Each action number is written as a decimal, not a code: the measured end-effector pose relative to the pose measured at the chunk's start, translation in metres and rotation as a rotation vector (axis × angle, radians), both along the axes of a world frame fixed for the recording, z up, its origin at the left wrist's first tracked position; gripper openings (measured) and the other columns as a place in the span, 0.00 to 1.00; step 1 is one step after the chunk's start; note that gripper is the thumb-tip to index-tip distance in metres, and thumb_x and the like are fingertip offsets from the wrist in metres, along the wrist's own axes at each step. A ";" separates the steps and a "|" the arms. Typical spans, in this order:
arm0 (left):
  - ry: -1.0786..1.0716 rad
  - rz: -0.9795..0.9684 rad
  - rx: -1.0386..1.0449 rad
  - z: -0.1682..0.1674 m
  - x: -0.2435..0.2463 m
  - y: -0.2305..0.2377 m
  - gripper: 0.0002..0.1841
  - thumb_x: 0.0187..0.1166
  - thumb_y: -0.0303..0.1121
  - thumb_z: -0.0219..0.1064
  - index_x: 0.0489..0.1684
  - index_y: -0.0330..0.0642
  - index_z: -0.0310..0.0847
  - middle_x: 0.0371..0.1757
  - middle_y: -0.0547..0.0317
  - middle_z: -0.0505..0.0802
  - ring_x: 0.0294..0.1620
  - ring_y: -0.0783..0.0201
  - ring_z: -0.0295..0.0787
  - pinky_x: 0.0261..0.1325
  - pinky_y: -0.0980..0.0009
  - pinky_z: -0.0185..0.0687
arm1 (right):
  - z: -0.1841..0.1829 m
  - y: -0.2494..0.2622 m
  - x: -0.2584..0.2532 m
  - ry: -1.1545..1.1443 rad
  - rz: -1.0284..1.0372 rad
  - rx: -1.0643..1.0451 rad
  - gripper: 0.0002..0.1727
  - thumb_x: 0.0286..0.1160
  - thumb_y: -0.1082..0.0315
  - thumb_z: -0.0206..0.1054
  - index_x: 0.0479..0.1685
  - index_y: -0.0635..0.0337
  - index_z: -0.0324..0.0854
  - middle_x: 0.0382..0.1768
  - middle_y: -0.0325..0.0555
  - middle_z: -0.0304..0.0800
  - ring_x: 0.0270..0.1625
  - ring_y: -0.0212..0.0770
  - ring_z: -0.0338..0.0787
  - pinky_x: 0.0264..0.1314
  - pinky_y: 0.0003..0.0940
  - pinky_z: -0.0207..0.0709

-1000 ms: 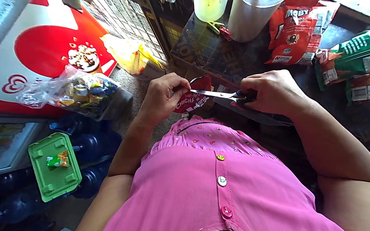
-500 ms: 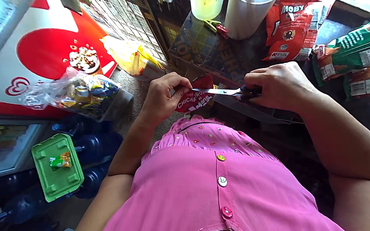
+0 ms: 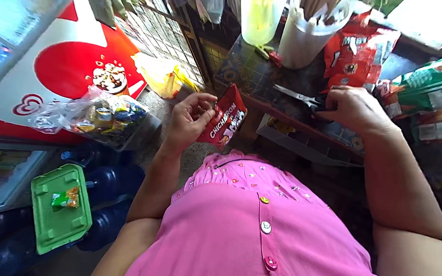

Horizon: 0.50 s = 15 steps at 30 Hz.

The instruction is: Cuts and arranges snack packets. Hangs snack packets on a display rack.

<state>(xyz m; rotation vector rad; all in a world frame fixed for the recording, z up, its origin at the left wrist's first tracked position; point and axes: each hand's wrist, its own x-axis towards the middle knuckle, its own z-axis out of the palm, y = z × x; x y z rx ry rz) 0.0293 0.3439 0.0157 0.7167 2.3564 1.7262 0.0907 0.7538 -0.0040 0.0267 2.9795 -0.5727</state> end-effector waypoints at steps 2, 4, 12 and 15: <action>-0.035 0.029 0.028 -0.004 -0.002 -0.008 0.17 0.77 0.22 0.66 0.64 0.36 0.81 0.42 0.60 0.91 0.37 0.72 0.88 0.42 0.75 0.88 | 0.002 0.002 -0.005 0.011 -0.010 -0.014 0.12 0.65 0.69 0.83 0.35 0.70 0.88 0.53 0.68 0.88 0.59 0.73 0.86 0.59 0.77 0.76; -0.090 0.055 0.070 -0.009 -0.005 -0.019 0.16 0.78 0.21 0.67 0.63 0.38 0.82 0.40 0.58 0.90 0.35 0.70 0.88 0.40 0.72 0.88 | 0.010 -0.008 -0.010 0.068 -0.069 0.023 0.09 0.71 0.71 0.78 0.37 0.69 0.88 0.53 0.67 0.89 0.58 0.73 0.87 0.57 0.77 0.77; -0.289 0.264 0.293 -0.023 -0.032 -0.072 0.12 0.79 0.19 0.66 0.57 0.31 0.82 0.43 0.55 0.93 0.40 0.68 0.93 0.47 0.70 0.92 | 0.012 -0.233 -0.035 0.458 0.414 -0.407 0.25 0.72 0.49 0.75 0.57 0.59 0.88 0.66 0.52 0.90 0.71 0.49 0.87 0.71 0.52 0.82; -0.322 0.290 0.337 -0.015 -0.041 -0.101 0.12 0.80 0.21 0.66 0.59 0.30 0.82 0.44 0.53 0.93 0.41 0.67 0.94 0.47 0.69 0.93 | 0.002 -0.320 -0.065 0.552 0.526 -0.373 0.34 0.65 0.44 0.78 0.68 0.56 0.83 0.71 0.55 0.86 0.76 0.55 0.83 0.74 0.58 0.76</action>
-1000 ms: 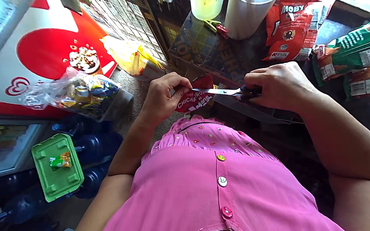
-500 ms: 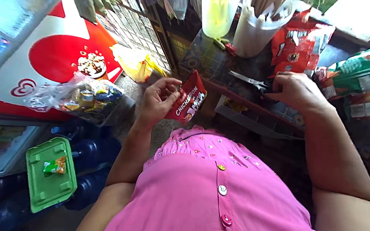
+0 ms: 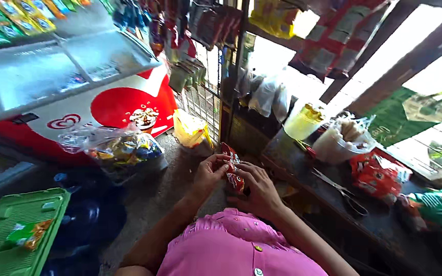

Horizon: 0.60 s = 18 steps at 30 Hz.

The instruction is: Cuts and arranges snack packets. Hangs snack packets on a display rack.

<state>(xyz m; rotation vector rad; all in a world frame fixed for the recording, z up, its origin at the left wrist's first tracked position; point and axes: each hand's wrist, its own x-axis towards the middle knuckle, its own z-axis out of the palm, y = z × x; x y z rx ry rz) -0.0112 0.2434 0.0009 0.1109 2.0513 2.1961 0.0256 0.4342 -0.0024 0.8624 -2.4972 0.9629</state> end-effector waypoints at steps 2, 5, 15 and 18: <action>0.012 0.044 0.039 0.001 -0.007 -0.023 0.12 0.79 0.21 0.67 0.58 0.30 0.82 0.43 0.53 0.93 0.40 0.66 0.93 0.46 0.69 0.93 | -0.004 -0.044 -0.019 0.062 -0.051 -0.033 0.25 0.68 0.55 0.76 0.63 0.58 0.86 0.65 0.54 0.90 0.70 0.54 0.88 0.70 0.55 0.80; 0.050 0.118 0.023 0.002 -0.023 -0.061 0.12 0.77 0.20 0.69 0.57 0.30 0.83 0.42 0.53 0.93 0.40 0.67 0.93 0.49 0.69 0.92 | -0.010 -0.091 -0.042 0.126 -0.118 -0.129 0.10 0.77 0.65 0.69 0.48 0.59 0.90 0.53 0.49 0.96 0.57 0.45 0.94 0.61 0.43 0.86; 0.578 0.194 -0.707 0.022 -0.107 -0.181 0.18 0.71 0.46 0.76 0.54 0.47 0.93 0.60 0.40 0.86 0.64 0.40 0.77 0.66 0.42 0.70 | 0.012 -0.156 -0.124 -0.086 -0.105 -0.301 0.11 0.85 0.68 0.65 0.51 0.68 0.86 0.43 0.49 0.95 0.40 0.32 0.93 0.47 0.30 0.88; 0.587 0.066 -0.736 0.036 -0.136 -0.198 0.17 0.70 0.51 0.76 0.51 0.55 0.95 0.72 0.48 0.82 0.77 0.38 0.64 0.77 0.35 0.53 | 0.018 -0.160 -0.150 -0.156 -0.046 -0.414 0.09 0.87 0.67 0.63 0.49 0.66 0.84 0.37 0.40 0.92 0.34 0.22 0.88 0.38 0.20 0.85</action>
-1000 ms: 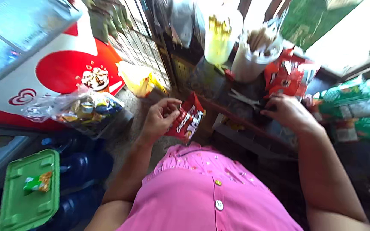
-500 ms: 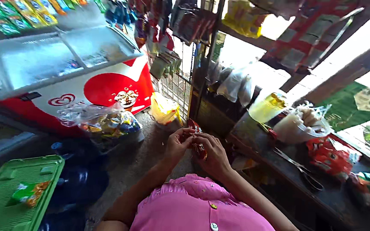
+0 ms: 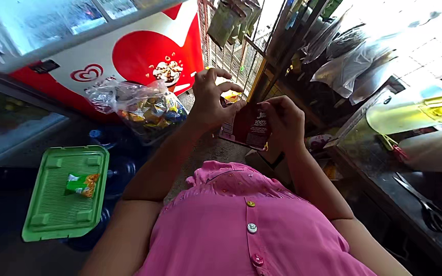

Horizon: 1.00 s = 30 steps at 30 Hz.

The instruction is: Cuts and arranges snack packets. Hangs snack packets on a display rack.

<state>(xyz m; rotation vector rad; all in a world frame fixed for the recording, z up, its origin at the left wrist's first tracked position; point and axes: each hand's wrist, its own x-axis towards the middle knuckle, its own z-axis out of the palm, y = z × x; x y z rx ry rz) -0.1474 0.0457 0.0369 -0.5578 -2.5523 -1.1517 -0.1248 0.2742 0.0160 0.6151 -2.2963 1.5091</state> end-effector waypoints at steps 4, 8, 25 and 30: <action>-0.051 -0.155 0.038 0.007 -0.051 -0.004 0.11 0.73 0.43 0.75 0.42 0.48 0.96 0.60 0.54 0.92 0.72 0.45 0.76 0.76 0.41 0.62 | 0.007 0.005 -0.046 -0.061 0.030 -0.093 0.09 0.87 0.67 0.62 0.50 0.65 0.82 0.38 0.36 0.90 0.35 0.20 0.88 0.41 0.18 0.84; -0.151 -0.256 0.194 0.012 -0.102 0.005 0.08 0.75 0.34 0.73 0.40 0.39 0.92 0.43 0.58 0.93 0.48 0.71 0.88 0.56 0.71 0.83 | 0.017 0.022 -0.101 -0.084 0.095 -0.070 0.09 0.85 0.67 0.64 0.48 0.64 0.84 0.36 0.35 0.91 0.34 0.20 0.88 0.40 0.19 0.84; -0.257 -0.417 0.352 0.042 -0.248 0.023 0.01 0.73 0.28 0.72 0.36 0.42 0.88 0.33 0.73 0.91 0.34 0.84 0.86 0.42 0.83 0.83 | 0.073 0.030 -0.242 -0.165 0.164 0.139 0.10 0.86 0.64 0.63 0.45 0.60 0.86 0.31 0.32 0.89 0.31 0.19 0.86 0.36 0.16 0.82; -0.319 -0.574 0.264 0.062 -0.286 0.022 0.04 0.68 0.26 0.76 0.36 0.42 0.90 0.33 0.70 0.93 0.35 0.83 0.88 0.43 0.84 0.85 | 0.083 0.026 -0.250 -0.232 0.101 0.033 0.08 0.86 0.66 0.63 0.44 0.60 0.85 0.29 0.31 0.88 0.30 0.20 0.87 0.35 0.17 0.83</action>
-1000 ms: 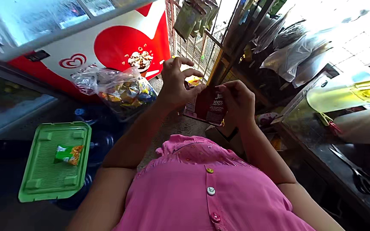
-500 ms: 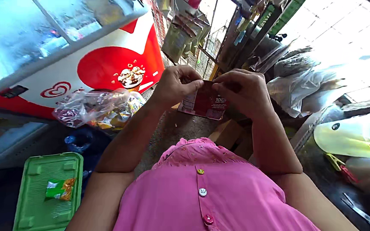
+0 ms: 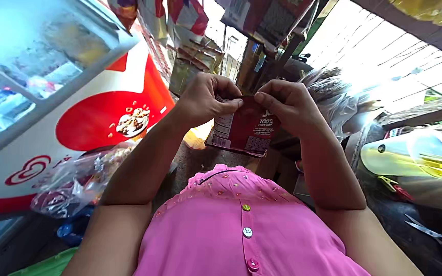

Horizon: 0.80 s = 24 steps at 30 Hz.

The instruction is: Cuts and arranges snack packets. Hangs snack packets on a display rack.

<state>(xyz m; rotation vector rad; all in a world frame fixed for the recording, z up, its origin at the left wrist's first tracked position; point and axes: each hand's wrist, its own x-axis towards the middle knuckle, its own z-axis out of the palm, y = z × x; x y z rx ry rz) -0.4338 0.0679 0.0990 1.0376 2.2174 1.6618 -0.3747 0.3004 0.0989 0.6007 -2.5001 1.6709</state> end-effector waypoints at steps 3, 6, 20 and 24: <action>0.029 -0.057 -0.009 0.010 -0.018 0.002 0.03 0.68 0.26 0.76 0.35 0.42 0.90 0.32 0.70 0.93 0.35 0.83 0.88 0.42 0.84 0.84 | 0.011 -0.004 -0.002 0.102 -0.136 0.149 0.08 0.85 0.63 0.65 0.44 0.57 0.87 0.30 0.30 0.90 0.29 0.19 0.86 0.34 0.18 0.83; 0.102 -0.108 0.026 0.021 -0.037 0.008 0.02 0.70 0.26 0.75 0.35 0.42 0.90 0.32 0.70 0.93 0.34 0.84 0.87 0.41 0.85 0.84 | 0.030 -0.011 -0.003 0.226 -0.290 0.377 0.10 0.82 0.58 0.67 0.46 0.49 0.92 0.40 0.32 0.94 0.38 0.26 0.89 0.44 0.34 0.84; 0.413 -0.032 0.100 0.101 -0.145 0.041 0.06 0.77 0.36 0.70 0.41 0.45 0.89 0.35 0.73 0.90 0.35 0.83 0.82 0.41 0.82 0.78 | 0.125 -0.013 -0.092 0.224 -0.599 0.560 0.14 0.85 0.53 0.63 0.52 0.50 0.90 0.45 0.37 0.93 0.44 0.35 0.90 0.54 0.47 0.81; 0.436 -0.013 0.139 0.093 -0.159 0.045 0.07 0.78 0.36 0.70 0.42 0.45 0.90 0.37 0.72 0.91 0.38 0.83 0.84 0.46 0.80 0.80 | 0.122 -0.018 -0.104 0.194 -0.649 0.542 0.13 0.85 0.54 0.63 0.51 0.49 0.90 0.44 0.35 0.93 0.46 0.36 0.90 0.54 0.49 0.79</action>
